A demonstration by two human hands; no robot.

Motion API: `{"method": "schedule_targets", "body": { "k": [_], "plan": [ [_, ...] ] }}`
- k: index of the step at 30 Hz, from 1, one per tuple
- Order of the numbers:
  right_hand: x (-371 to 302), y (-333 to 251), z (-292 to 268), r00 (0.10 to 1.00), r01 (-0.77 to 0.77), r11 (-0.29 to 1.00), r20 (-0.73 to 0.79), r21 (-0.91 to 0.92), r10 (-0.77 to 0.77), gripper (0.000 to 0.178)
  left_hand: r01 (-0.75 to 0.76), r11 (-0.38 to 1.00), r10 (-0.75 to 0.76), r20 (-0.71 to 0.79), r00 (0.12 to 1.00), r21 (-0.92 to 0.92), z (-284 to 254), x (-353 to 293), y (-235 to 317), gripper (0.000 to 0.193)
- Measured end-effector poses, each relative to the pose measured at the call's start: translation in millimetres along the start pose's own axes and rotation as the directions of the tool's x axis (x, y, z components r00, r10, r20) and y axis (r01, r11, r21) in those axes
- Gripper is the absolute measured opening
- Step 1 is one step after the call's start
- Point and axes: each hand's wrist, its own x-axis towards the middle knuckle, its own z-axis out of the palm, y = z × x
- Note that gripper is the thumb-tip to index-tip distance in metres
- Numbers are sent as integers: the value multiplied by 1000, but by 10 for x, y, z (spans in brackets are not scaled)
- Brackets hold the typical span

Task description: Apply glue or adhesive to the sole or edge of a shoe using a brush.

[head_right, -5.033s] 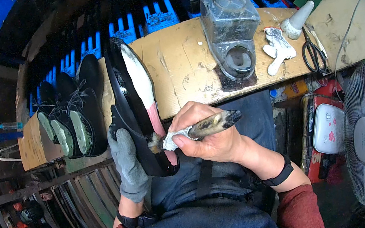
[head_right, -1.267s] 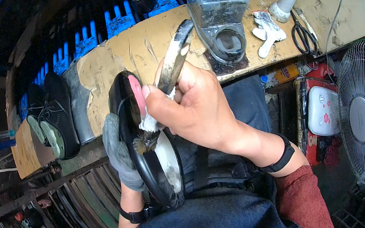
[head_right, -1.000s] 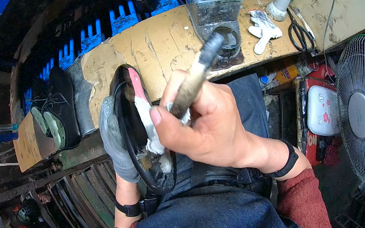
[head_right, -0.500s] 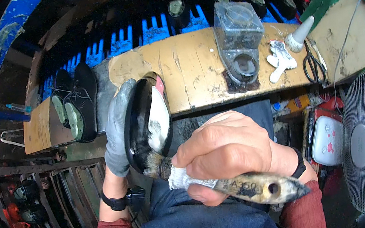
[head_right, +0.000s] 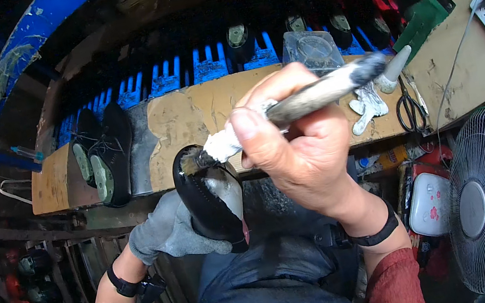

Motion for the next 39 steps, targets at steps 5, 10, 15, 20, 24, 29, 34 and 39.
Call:
{"method": "schedule_targets", "body": {
  "k": [5,10,15,20,24,29,34,39],
  "plan": [
    [-7,151,-18,975,153,984,149,89,-164,18,91,995,-94,72,993,42,-56,-71,-14,83],
    [-62,256,-67,944,221,970,273,-101,-186,18,144,990,-144,100,985,9,-226,-20,101,84],
    [-274,470,-78,954,101,978,297,-181,-44,18,219,814,-194,104,975,-537,-199,55,-81,77],
    [-513,638,-220,900,-276,938,287,-209,329,17,207,509,-200,119,973,-836,-120,105,-481,75],
    [-500,662,-603,898,-439,887,-95,-146,429,14,-51,-23,-339,-40,940,-998,288,140,-544,61],
    [-315,827,-1238,978,-205,444,-204,-872,52,20,-123,-209,-205,-80,976,-970,914,-39,-394,67],
    [-443,919,-1413,981,-186,550,-183,-815,61,18,-145,-144,-336,-90,938,-979,1068,55,-664,61],
    [-566,789,-1180,912,-387,793,-319,-470,256,12,-222,191,-289,-271,918,-956,1131,106,-804,63]
  ]
}}
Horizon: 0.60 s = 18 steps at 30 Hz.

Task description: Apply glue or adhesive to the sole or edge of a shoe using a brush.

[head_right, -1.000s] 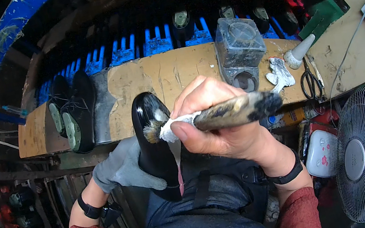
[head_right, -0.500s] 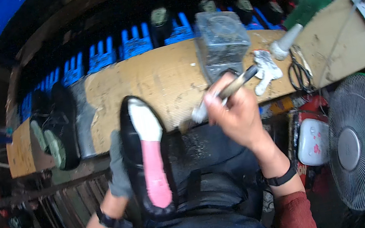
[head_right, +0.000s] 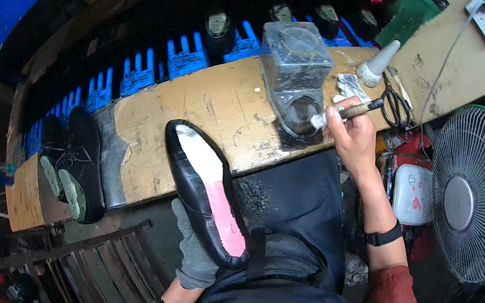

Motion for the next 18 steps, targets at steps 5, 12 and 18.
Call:
{"method": "schedule_targets", "body": {
  "k": [5,12,18],
  "plan": [
    [-300,-410,670,874,-283,923,467,260,137,10,-150,891,130,76,989,429,89,-7,91,53],
    [398,-635,1680,904,188,975,410,-115,-126,32,-28,898,37,-13,999,440,143,-57,129,49],
    [-23,-717,1389,934,185,977,328,-102,-142,21,-179,744,197,45,979,644,199,2,218,48]
  ]
}}
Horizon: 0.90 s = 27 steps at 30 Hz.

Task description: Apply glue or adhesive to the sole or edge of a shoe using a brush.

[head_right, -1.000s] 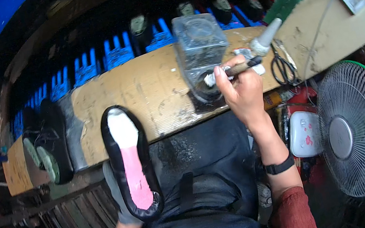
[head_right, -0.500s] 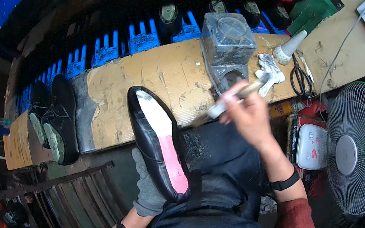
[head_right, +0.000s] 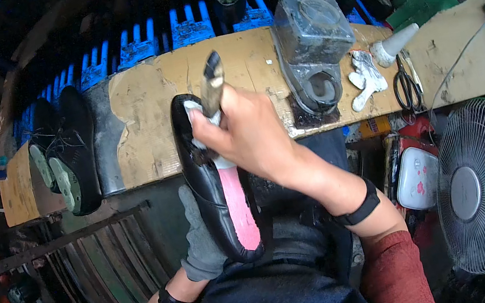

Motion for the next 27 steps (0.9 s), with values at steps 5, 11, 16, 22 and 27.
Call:
{"method": "schedule_targets", "body": {
  "k": [5,11,16,22,27],
  "plan": [
    [-483,-113,-91,992,-122,991,-26,48,124,21,-300,746,306,93,947,595,41,69,59,38],
    [-806,-284,-145,995,-96,991,-1,96,96,21,297,369,-168,251,953,-881,95,-46,-60,43],
    [-911,-380,-337,982,6,995,189,104,-26,28,103,856,-4,193,981,-507,88,-50,-133,67],
    [-690,-399,-578,780,340,872,412,352,-471,34,-127,991,120,171,978,29,25,-111,-47,61],
    [-431,-474,-801,544,430,802,591,414,-596,34,-359,681,288,217,933,639,-15,-186,146,58]
  ]
}}
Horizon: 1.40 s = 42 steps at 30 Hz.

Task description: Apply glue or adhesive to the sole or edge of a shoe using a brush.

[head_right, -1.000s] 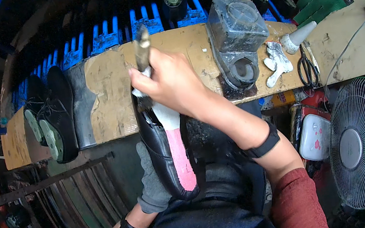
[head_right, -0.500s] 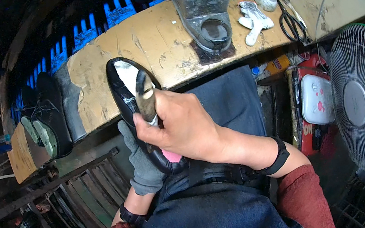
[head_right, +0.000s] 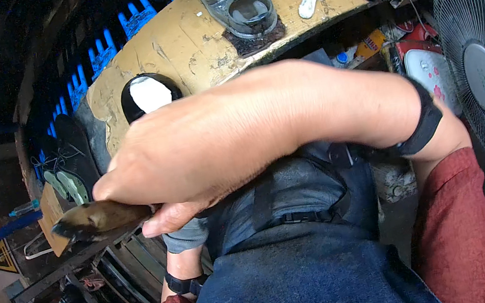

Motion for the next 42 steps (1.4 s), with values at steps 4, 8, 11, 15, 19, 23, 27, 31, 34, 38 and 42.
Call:
{"method": "schedule_targets", "body": {
  "k": [4,8,11,15,19,23,27,31,34,38,42],
  "plan": [
    [6,-60,-184,996,62,997,62,38,-64,22,-68,957,68,11,998,283,-109,-23,85,55],
    [-17,-38,-269,993,110,980,25,164,-116,14,-150,855,167,9,986,497,-183,-19,128,53],
    [-93,22,-265,983,183,962,-63,202,-173,14,-206,747,257,10,966,632,-243,47,147,52],
    [-149,164,-265,965,252,965,-96,72,-244,23,-273,578,356,63,932,769,-240,151,189,52],
    [-79,218,-216,903,190,969,-358,-160,-236,17,-233,482,319,79,945,845,-190,174,231,48],
    [43,44,53,816,172,985,-557,-19,-153,27,-208,613,334,-12,942,762,-224,103,208,49],
    [114,47,129,758,235,950,-573,-206,-312,29,-136,744,255,-90,963,654,-271,-9,140,50],
    [-17,127,46,831,240,950,-463,-201,-308,25,-104,796,214,-117,970,596,-266,-91,82,51],
    [-142,169,-61,898,246,958,-338,-143,-282,22,-90,815,197,-127,972,573,-260,-120,42,51],
    [-223,201,-192,942,269,961,-190,-62,-276,18,-68,824,179,-144,973,563,-276,-109,17,52],
    [-264,245,-266,948,285,958,-136,-30,-287,15,-59,794,194,-160,968,605,-228,0,123,53]
  ]
}}
